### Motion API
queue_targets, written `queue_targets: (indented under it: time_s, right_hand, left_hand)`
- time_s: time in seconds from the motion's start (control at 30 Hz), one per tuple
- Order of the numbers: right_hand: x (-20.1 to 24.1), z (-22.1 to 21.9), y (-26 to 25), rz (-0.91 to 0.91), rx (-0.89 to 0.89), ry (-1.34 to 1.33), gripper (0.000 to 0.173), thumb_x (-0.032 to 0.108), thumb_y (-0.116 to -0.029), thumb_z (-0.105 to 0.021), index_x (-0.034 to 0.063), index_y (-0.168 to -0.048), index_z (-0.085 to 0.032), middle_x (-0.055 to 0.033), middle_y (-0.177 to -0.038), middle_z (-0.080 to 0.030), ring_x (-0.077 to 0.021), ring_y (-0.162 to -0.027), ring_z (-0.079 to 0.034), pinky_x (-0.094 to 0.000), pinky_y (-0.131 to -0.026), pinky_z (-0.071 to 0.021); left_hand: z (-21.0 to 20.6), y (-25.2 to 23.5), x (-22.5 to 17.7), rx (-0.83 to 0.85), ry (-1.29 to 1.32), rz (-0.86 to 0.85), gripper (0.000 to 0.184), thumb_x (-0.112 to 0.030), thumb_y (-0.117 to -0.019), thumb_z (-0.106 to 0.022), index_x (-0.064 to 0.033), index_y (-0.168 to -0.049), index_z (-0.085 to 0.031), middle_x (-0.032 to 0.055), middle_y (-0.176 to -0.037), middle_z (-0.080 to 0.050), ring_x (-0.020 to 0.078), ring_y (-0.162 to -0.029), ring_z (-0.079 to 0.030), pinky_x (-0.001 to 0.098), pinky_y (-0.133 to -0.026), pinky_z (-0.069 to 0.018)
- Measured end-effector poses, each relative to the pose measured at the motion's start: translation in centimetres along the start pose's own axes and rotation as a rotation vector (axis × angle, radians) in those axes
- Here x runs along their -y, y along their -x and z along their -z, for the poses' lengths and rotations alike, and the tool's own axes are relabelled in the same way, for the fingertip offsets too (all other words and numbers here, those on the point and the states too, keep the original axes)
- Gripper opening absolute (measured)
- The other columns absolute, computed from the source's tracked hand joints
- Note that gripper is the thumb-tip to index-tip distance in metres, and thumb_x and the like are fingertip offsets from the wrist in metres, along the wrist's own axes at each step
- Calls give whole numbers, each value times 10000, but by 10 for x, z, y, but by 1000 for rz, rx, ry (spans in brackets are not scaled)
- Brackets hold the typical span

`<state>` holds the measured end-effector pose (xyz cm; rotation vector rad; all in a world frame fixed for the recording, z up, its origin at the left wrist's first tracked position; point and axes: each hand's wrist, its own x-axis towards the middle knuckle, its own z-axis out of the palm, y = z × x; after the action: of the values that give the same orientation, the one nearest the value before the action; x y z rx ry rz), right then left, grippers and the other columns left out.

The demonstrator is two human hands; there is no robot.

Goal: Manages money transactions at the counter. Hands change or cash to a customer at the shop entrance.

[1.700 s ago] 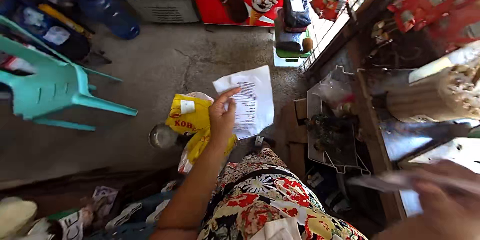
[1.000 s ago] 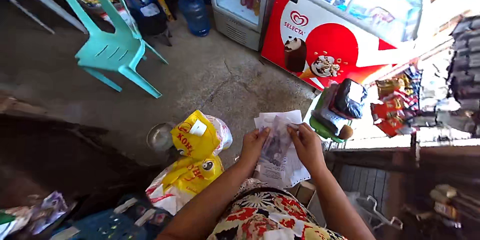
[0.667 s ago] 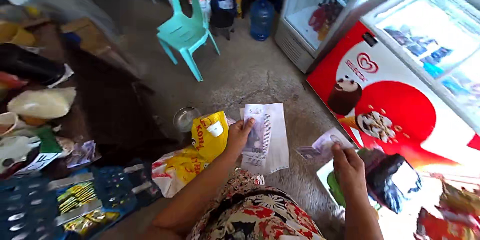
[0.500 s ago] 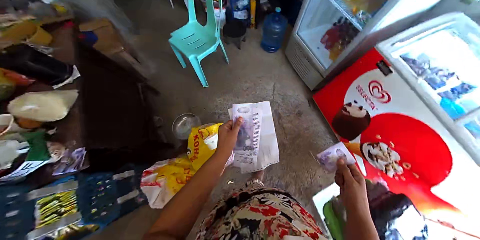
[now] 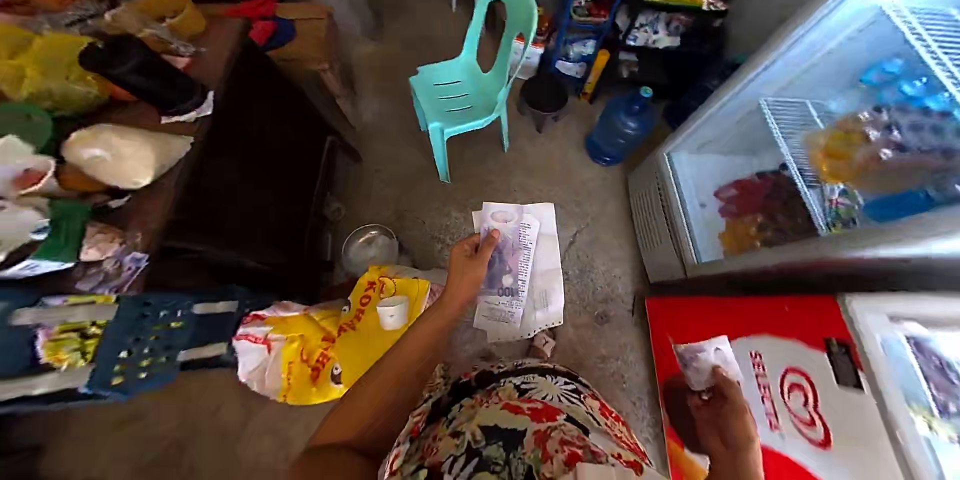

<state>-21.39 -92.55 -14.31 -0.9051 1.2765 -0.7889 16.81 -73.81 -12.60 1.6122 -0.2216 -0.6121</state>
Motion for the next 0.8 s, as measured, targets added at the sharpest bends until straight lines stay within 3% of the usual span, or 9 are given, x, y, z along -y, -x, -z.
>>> queue_targets:
  time_s: [0.07,0.13,0.2,0.3,0.4,0.5,0.6,0.73,0.8]
  right_hand:
    - [27,-38,-38,71,85,200,171,196,-1086,-437,120,-1056,-587,104,-704,-629,49,-501,-523,-127,-444,-439]
    - [57,-74,-79,287,315,554,221,168,-1048,-517,-3,-1107,-644,57,-788,-663,40,-620,-581,-161,-595,-510]
    - [75,-112,-121,523,575,883,308,230,-1003,-580,-49,-1063,-695,-53,-844,-708,-63,-747,-667,-308,-737,-581]
    - [98,-195,-162,646,951,1107,333,253,-958,-583,-46,-1019,-716,-152,-817,-705,-238,-717,-690,-492,-679,-576]
    - [107,-286,-193,691,1281,1037,259,184,-891,-571,-19,-959,-717,-79,-794,-697,-108,-675,-662,-324,-630,-571]
    - [91,-376,-217,674,1481,794,238,148,-910,-507,14,-861,-698,-18,-844,-680,-6,-816,-635,-195,-749,-534]
    - [88,-464,-225,552,1519,684,268,158,-937,-492,39,-881,-726,4,-985,-684,9,-947,-623,-172,-848,-525]
    - [101,-577,-239,446,1475,716,240,98,-954,-475,8,-1024,-686,57,-903,-718,47,-822,-669,-175,-780,-571]
    - [113,-632,-249,344,1443,675,249,105,-951,-438,82,-1048,-666,119,-858,-721,50,-765,-675,-178,-734,-582]
  left_hand:
    - [-7,-19,-6,-89,19,-20,276,-189,-1050,-582,-12,-858,-669,4,-709,-647,63,-659,-632,271,-668,-551]
    - [-13,-36,-17,-180,39,-32,278,-187,-1047,-585,-30,-831,-662,-18,-684,-634,49,-629,-616,251,-640,-539]
    - [-6,-48,-22,-281,29,-38,274,-179,-1045,-589,-31,-828,-663,-24,-673,-627,41,-619,-606,245,-634,-532]
    - [22,-61,-19,-486,-33,-37,304,-218,-1041,-587,-29,-814,-655,-20,-675,-611,53,-624,-597,270,-639,-529]
    - [60,-72,-20,-726,-66,23,311,-229,-1046,-574,-12,-841,-660,-20,-693,-623,40,-637,-609,272,-651,-539]
    - [103,-93,-24,-944,-15,110,305,-233,-1050,-575,-6,-869,-668,-23,-710,-643,28,-639,-622,267,-659,-552]
    - [137,-125,-40,-1130,88,140,295,-210,-1055,-566,-26,-833,-626,-50,-671,-609,16,-600,-600,243,-619,-539]
    - [174,-175,-69,-1233,88,91,279,-195,-1045,-582,-64,-800,-609,-73,-640,-600,6,-569,-596,221,-586,-531]
    - [189,-202,-81,-1266,99,59,262,-185,-1041,-587,-65,-812,-633,-74,-649,-627,5,-578,-615,219,-587,-543]
